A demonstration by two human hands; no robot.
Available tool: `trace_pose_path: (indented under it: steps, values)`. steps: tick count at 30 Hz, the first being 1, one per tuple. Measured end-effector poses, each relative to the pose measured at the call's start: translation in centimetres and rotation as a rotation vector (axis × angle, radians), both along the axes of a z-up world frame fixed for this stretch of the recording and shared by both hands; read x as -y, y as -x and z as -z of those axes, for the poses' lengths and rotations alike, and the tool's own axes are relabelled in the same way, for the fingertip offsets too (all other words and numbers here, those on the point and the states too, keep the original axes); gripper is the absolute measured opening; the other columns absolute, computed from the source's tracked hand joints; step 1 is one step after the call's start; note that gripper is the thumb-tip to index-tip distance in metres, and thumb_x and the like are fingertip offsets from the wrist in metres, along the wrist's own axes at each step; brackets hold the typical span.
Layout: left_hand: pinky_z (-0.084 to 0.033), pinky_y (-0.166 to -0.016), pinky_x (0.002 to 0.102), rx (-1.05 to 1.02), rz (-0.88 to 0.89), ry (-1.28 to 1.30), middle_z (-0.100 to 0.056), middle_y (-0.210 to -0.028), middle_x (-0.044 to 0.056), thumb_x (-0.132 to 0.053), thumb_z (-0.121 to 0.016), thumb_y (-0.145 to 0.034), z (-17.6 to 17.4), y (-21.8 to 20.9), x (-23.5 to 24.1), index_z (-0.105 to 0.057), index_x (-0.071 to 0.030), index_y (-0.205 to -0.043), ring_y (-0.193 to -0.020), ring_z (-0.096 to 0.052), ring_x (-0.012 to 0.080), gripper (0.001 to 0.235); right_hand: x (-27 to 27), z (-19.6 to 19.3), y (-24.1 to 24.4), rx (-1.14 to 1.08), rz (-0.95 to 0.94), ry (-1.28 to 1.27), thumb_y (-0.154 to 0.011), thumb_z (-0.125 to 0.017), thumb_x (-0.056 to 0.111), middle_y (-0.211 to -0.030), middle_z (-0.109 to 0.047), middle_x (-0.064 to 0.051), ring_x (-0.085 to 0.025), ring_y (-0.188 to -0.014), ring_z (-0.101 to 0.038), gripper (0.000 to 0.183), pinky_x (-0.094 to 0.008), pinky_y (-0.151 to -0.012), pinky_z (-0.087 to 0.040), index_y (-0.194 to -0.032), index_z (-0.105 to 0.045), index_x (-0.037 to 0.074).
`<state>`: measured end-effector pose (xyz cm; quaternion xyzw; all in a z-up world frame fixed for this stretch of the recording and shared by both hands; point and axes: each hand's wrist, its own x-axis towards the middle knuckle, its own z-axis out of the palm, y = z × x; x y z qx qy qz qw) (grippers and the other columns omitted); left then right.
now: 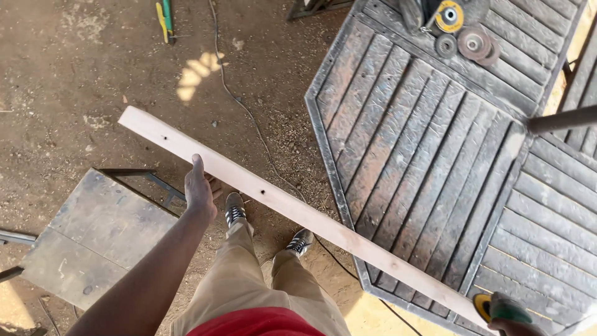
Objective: Sanding a wooden plank using an angle grinder with a sanding disc
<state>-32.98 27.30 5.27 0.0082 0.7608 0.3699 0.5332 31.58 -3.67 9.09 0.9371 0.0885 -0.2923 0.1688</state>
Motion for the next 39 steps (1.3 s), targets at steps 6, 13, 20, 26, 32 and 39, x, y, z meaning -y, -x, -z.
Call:
trace_pose_path:
  steps: [6,13,20,26,32,39]
  values:
    - [-0.053,-0.075,0.04,-0.092,0.156,0.23,-0.032,-0.092,0.0,-0.086,-0.049,-0.078,-1.2,-12.6,5.5,-0.042,-0.015,-0.122,-0.078,-0.032,0.0124,0.084,7.9,-0.5,-5.1,0.187,0.066,-0.181,-0.07,-0.092,0.032,-0.097,-0.08,-0.03,-0.045,-0.088,-0.075,0.058,-0.049,-0.07,-0.055,-0.112,-0.083,-0.006]
    - [-0.051,-0.112,0.055,0.016,0.082,0.378,-0.041,-0.157,0.019,-0.05,-0.074,-0.089,-3.3,-20.0,5.8,-0.038,-0.001,-0.152,-0.14,-0.048,0.038,0.088,10.2,-5.1,-0.7,0.204,0.189,-0.16,-0.078,-0.085,0.041,-0.057,-0.077,-0.023,-0.039,-0.052,-0.075,0.046,-0.046,-0.056,-0.054,-0.068,-0.082,-0.004]
    - [-0.052,-0.079,0.034,-0.119,0.153,0.365,-0.056,-0.119,0.006,-0.039,-0.069,-0.088,-4.6,-21.1,7.3,-0.059,-0.007,-0.111,-0.096,-0.052,0.0172,0.041,10.5,-6.7,2.9,0.097,0.28,-0.411,-0.072,-0.091,0.034,-0.094,-0.078,-0.025,-0.04,-0.086,-0.072,0.059,-0.043,-0.077,-0.049,-0.12,-0.076,0.002]
    - [-0.052,-0.069,0.03,0.1,0.342,0.049,-0.05,-0.149,0.007,-0.002,-0.047,-0.101,-1.2,-21.6,7.5,-0.068,-0.019,-0.133,-0.105,-0.055,0.0203,0.042,8.3,-7.0,4.1,0.068,0.2,-0.346,-0.07,-0.089,0.041,-0.099,-0.078,-0.023,-0.041,-0.091,-0.071,0.061,-0.046,-0.078,-0.05,-0.117,-0.078,0.004]
    - [-0.049,-0.06,0.034,0.206,0.129,0.106,-0.068,-0.099,0.01,-0.028,-0.076,-0.08,5.4,-18.9,6.9,-0.07,-0.009,-0.115,-0.08,-0.062,0.0229,0.04,4.4,-8.5,5.8,-0.043,0.361,-0.471,-0.077,-0.087,0.028,-0.083,-0.075,-0.027,-0.041,-0.072,-0.07,0.044,-0.046,-0.065,-0.049,-0.103,-0.077,-0.006]
    - [-0.06,-0.075,0.04,0.125,-0.03,-0.05,-0.063,-0.114,0.012,-0.056,-0.054,-0.099,3.7,-12.5,1.7,-0.05,-0.014,-0.149,-0.101,-0.063,0.0261,0.065,3.3,-7.2,5.2,-0.192,0.402,-0.427,-0.079,-0.087,0.022,-0.083,-0.076,-0.029,-0.041,-0.07,-0.071,0.038,-0.048,-0.063,-0.052,-0.095,-0.077,-0.012]
